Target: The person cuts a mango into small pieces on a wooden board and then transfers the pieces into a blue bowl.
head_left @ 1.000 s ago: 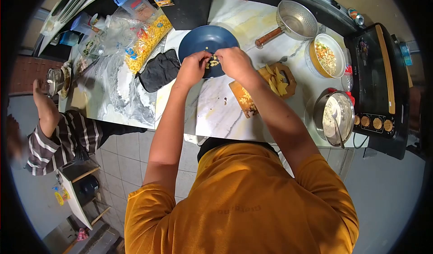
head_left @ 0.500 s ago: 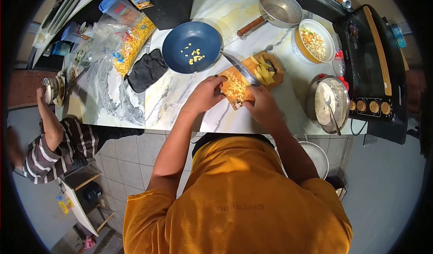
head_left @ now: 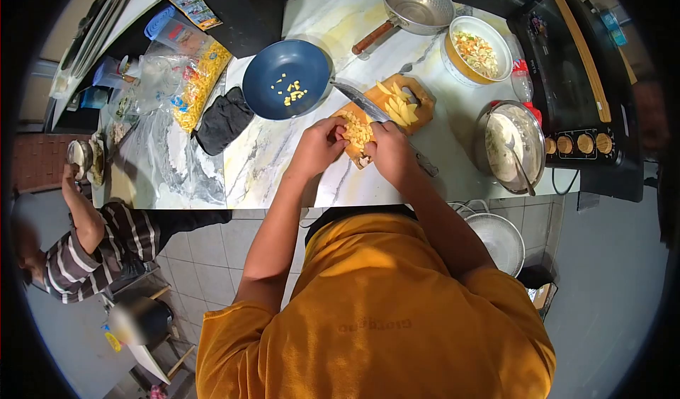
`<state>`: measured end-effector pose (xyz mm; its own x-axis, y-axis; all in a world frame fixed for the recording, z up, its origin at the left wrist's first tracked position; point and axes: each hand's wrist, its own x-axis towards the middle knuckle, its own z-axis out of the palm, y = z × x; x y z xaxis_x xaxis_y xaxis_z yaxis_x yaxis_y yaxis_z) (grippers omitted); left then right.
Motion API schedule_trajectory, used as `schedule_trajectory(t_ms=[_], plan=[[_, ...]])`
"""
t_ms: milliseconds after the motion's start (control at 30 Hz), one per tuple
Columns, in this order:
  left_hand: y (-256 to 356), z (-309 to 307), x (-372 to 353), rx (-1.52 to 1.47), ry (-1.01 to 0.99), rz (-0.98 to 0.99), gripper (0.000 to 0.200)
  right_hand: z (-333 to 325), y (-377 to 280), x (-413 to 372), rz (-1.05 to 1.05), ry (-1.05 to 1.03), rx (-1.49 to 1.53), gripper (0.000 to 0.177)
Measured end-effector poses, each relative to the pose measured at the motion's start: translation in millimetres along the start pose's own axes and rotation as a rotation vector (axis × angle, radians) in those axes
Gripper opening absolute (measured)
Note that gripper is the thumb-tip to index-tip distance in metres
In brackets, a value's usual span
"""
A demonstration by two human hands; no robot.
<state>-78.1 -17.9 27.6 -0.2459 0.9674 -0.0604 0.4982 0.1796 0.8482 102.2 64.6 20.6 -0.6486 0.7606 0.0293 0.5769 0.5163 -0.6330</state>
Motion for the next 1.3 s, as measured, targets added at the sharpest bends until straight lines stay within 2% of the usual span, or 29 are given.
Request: schedule_trajectory(t_ms=[33,133,233,567,733,933,1000,1300], plan=[[0,-3,0,0.042,0.008,0.071,0.042,0,0,-2,0.001,0.0,0.001,0.032],[-5,-4,5,0.085,-0.004,0.108,0.046,2,-1,-6,-0.114,0.066,0.037,0.023],[-9,-1,10,0.079,0.018,0.099,0.048,5,1,-1,-0.105,0.086,0.064,0.025],[-7,0,14,-0.025,-0.041,0.116,0.064,0,-12,7,-0.038,-0.03,0.03,0.034],[-7,1,16,0.06,-0.074,0.089,0.056,5,0,17,-0.063,-0.074,0.017,0.036],[-12,3,18,0.034,-0.055,0.133,0.043,4,-7,16,-0.057,-0.001,0.061,0.034],[-11,7,18,0.053,-0.038,0.131,0.04,2,-9,18,-0.016,-0.064,0.027,0.032],[-8,11,17,0.03,0.013,0.114,0.022,1,1,28,-0.097,-0.042,0.065,0.022]])
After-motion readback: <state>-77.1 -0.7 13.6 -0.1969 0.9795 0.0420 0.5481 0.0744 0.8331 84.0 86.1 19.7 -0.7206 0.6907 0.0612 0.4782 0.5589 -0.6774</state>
